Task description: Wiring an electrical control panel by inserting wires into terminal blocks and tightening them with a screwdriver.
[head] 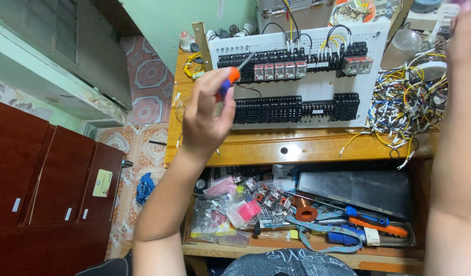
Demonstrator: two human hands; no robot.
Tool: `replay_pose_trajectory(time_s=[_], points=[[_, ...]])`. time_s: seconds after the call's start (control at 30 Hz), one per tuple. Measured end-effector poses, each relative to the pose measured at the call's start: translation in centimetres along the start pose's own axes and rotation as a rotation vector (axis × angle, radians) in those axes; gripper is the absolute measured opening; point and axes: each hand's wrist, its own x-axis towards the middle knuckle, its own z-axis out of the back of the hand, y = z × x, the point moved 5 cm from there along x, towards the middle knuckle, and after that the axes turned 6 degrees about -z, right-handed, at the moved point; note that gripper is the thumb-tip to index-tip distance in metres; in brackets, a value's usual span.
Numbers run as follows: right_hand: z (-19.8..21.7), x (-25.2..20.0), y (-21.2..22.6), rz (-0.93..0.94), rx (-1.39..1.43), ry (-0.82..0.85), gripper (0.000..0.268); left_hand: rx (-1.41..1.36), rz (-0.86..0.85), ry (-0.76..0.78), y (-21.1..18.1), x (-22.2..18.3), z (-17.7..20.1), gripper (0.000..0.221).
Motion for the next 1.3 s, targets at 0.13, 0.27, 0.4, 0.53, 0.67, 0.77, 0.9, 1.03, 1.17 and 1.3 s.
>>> replay_pose_trajectory(time_s=[0.13,0.27,0.4,0.53,0.67,0.77,0.9,1.03,1.17,1.3], points=[[2.0,-7.1,-2.4,-0.053,-0.386,0.01,0.03,-0.273,0.119,-0.439,-2.0,-1.1,2.3,0.034],[4.8,-12.2,-5.3,-0.018,-0.538,0.004,0.029,-0.532,0.34,-0.644,-2.1,-4.3,2.9,0.036],[5.2,-14.0,-5.8,-0.054,-0.842,0.084,0.049,-0.519,0.421,-0.706,-1.4,-6.3,3.7,0.029],[0.8,-10.7,7.2,0.235,-0.785,0.054,0.033,-0.427,0.278,-0.565,-1.5,-4.6,2.7,0.023],[-7.2,-6.4,16.3,0.435,-0.689,0.039,0.024,-0.395,0.134,-0.39,0.3,-2.5,-0.6,0.025],[-14.3,-3.5,21.6,0.4,-0.459,0.184,0.02,-0.295,0.02,-0.223,1.0,-0.8,-3.6,0.026],[-21.3,-0.4,21.1,0.464,-0.406,0.321,0.013,-0.223,-0.099,-0.099,1.0,0.9,-5.8,0.024],[-25.4,1.1,18.2,0.464,-0.607,0.282,0.009,-0.103,-0.156,-0.019,0.8,1.5,-6.7,0.024],[-26.6,1.5,18.0,0.402,-0.598,0.243,0.012,-0.069,-0.176,0.095,-0.4,2.8,-7.3,0.022],[-27.6,1.8,18.8,0.141,-0.676,0.29,0.016,0.379,-0.322,0.277,-4.0,5.3,-8.8,0.014]])
